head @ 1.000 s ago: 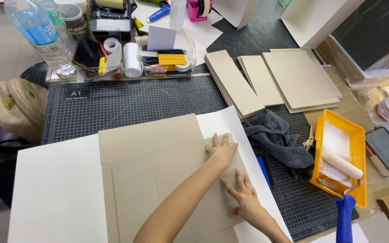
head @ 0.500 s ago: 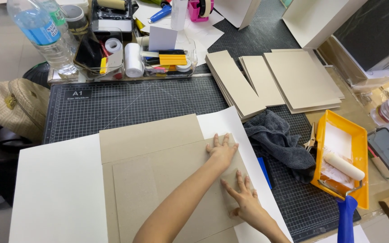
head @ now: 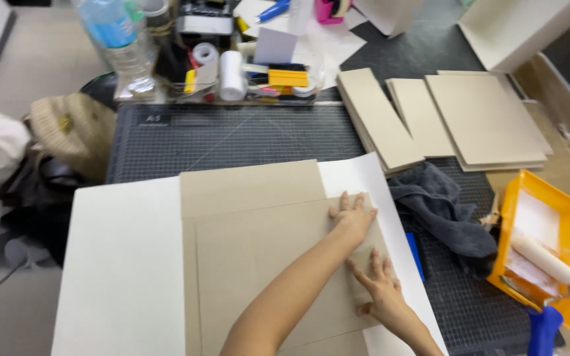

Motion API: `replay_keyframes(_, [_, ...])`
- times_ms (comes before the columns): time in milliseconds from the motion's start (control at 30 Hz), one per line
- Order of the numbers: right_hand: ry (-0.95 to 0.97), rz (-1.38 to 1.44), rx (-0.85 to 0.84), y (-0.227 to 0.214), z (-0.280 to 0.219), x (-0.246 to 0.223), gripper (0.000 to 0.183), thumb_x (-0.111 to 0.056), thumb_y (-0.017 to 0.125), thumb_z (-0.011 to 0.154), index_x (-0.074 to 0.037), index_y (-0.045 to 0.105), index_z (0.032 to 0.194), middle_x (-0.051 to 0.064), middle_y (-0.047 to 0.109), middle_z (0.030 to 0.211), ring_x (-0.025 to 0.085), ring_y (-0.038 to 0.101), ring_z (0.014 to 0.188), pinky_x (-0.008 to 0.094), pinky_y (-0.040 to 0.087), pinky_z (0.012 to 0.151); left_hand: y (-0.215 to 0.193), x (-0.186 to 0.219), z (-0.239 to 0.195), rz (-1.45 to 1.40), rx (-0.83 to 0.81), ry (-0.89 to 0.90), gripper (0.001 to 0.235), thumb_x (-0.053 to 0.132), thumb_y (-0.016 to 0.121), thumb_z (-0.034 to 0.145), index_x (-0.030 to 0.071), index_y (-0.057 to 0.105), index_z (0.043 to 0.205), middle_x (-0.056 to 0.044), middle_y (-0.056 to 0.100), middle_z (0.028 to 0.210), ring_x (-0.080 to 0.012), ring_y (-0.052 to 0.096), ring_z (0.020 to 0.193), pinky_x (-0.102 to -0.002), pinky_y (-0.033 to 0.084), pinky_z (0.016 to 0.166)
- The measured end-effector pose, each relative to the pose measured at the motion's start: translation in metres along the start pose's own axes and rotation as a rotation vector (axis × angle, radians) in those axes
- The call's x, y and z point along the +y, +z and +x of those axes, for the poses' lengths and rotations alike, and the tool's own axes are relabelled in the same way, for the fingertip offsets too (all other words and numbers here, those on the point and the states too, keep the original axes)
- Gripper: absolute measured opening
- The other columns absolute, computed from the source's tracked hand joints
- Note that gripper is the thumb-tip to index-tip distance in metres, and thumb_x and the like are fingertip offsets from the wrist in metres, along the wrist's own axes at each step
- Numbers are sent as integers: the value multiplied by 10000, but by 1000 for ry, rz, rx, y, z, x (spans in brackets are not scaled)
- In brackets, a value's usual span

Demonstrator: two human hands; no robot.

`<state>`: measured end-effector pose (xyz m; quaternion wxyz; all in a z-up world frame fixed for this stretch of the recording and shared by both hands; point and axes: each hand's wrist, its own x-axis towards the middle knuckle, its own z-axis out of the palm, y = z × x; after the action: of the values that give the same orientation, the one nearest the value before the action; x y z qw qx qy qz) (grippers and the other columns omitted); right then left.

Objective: Applying adhesive to cardboard pieces with a roller and assembling them onto a white backing sheet before smoothing with a scraper.

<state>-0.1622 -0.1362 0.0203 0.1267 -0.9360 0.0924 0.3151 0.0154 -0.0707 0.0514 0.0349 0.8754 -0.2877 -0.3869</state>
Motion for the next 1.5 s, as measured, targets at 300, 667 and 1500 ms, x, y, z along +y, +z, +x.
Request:
replay_keyframes(300, [-15,20,0,11,8,11,1161,-115,906,763,-555,165,1541,109,-257,1678,445,-193,1535,703,189,1112,-1,-5,-7,-52,-14,14,792,135,537,1012,436,87,1590,28,-248,1684,-413,-242,1519,-710,124,1135])
replay_keyframes(667, [-10,41,15,4,-3,0,1144,-93,885,760,-555,185,1539,101,-253,1680,417,-200,1543,705,198,1114,2,-4,2,-24,-17,21,860,72,585,987,423,89,1595,3,-232,1686,-433,-252,1510,-736,126,1136])
replay_keyframes(1500, [2,19,9,1,-6,-6,1182,-56,861,764,-565,132,1543,106,-239,1680,430,-175,1539,698,190,1125,0,-4,2,-33,-50,8,954,22,625,962,445,47,1591,36,-269,1676,-407,-281,1507,-714,127,1141])
